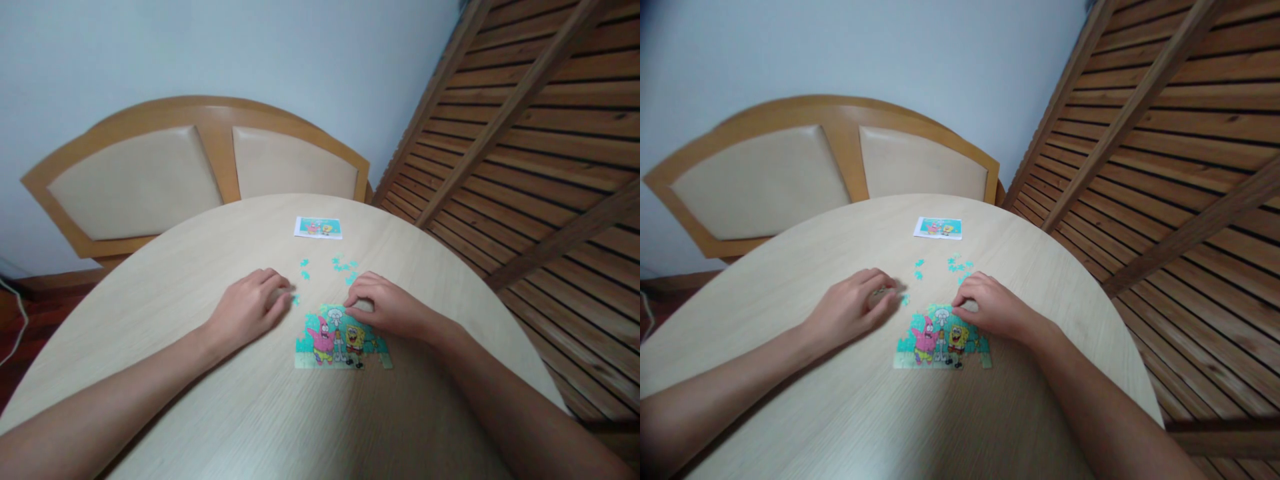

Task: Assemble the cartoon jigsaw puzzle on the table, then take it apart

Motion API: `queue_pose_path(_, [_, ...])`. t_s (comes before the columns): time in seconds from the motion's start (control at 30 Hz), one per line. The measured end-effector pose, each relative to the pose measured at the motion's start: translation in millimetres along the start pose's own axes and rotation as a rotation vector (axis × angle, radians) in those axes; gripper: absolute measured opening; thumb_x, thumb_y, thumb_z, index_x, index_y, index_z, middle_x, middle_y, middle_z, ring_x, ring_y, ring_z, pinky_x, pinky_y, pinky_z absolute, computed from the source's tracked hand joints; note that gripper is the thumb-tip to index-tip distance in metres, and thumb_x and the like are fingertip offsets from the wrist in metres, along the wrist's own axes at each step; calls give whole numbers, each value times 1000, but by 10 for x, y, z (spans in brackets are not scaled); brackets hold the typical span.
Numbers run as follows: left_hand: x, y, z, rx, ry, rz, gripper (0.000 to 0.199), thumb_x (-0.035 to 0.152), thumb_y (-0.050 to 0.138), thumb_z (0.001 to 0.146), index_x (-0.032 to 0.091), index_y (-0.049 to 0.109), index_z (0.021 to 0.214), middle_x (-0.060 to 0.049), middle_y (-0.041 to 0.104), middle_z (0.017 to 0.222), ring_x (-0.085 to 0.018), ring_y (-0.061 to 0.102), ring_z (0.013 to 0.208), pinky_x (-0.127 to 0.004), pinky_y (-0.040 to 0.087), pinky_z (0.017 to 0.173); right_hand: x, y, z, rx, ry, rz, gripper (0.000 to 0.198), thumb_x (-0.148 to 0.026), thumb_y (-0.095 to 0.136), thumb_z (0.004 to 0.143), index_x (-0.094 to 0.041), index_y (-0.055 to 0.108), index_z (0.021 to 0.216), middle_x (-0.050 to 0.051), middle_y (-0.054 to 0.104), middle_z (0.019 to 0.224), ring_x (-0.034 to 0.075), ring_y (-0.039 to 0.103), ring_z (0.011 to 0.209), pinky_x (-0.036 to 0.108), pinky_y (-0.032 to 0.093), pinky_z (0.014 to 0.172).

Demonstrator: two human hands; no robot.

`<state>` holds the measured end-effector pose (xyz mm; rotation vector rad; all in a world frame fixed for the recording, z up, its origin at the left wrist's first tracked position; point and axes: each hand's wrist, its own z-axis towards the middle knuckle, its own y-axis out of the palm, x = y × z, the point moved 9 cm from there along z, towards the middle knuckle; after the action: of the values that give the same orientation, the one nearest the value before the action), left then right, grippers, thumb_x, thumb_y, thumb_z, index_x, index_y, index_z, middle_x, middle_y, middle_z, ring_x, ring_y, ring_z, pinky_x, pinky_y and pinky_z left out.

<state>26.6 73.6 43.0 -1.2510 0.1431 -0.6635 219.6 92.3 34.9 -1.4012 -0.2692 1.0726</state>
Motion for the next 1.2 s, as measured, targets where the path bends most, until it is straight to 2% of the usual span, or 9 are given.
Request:
queue_pose_path(0.1, [-290,-49,-21,-62,-208,143,23,35,52,95,18,65,104,-11,68,107,-27,65,95,-38,54,79,2,-2,-5,-1,-5,1,8,-27,67,90,-21,70,85,5,71,88,22,61,91,39,46,88])
queue_pose_path(0.27, [-415,-21,-72,-215,-308,252,25,37,50,97,18,65,103,-11,68,104,-28,66,93,-34,52,71,-5,3,-6,1,-23,-2,11,-28,66,91,-20,70,85,5,71,88,22,60,90,38,46,87])
queue_pose_path(0.43, [-453,44,-91,-195,-272,176,19,28,48,97,19,65,99,-9,68,102,-24,66,87,-30,49,66,2,8,-5,-2,-26,0,12,-30,67,91,-21,70,85,6,71,88,22,61,90,38,46,87])
queue_pose_path(0.57, [-486,84,-104,-141,-224,89,18,28,49,96,19,64,96,-8,68,99,-23,65,84,-32,48,67,-6,4,-5,-1,-28,1,12,-31,67,91,-20,70,85,6,71,88,22,60,90,38,46,87])
queue_pose_path(0.83, [-367,114,-91,-108,-128,-23,18,23,44,96,20,62,98,-8,68,95,-23,63,86,-33,48,71,-54,19,2,-15,-31,3,10,-30,70,88,-21,70,86,5,70,89,22,61,90,39,46,87])
queue_pose_path(1.03, [-345,164,-73,-140,-148,-97,20,25,43,98,20,61,103,-7,69,93,-21,63,83,-32,47,71,-55,27,3,-15,-39,-3,10,-31,69,88,-21,69,86,6,71,90,22,61,91,39,46,88])
queue_pose_path(1.2, [-324,180,-52,-146,-132,-132,16,26,47,97,20,61,100,-6,68,93,-21,62,83,-33,47,72,-50,37,7,-24,-36,-7,10,-30,70,87,-20,69,86,6,71,90,22,62,91,39,46,88])
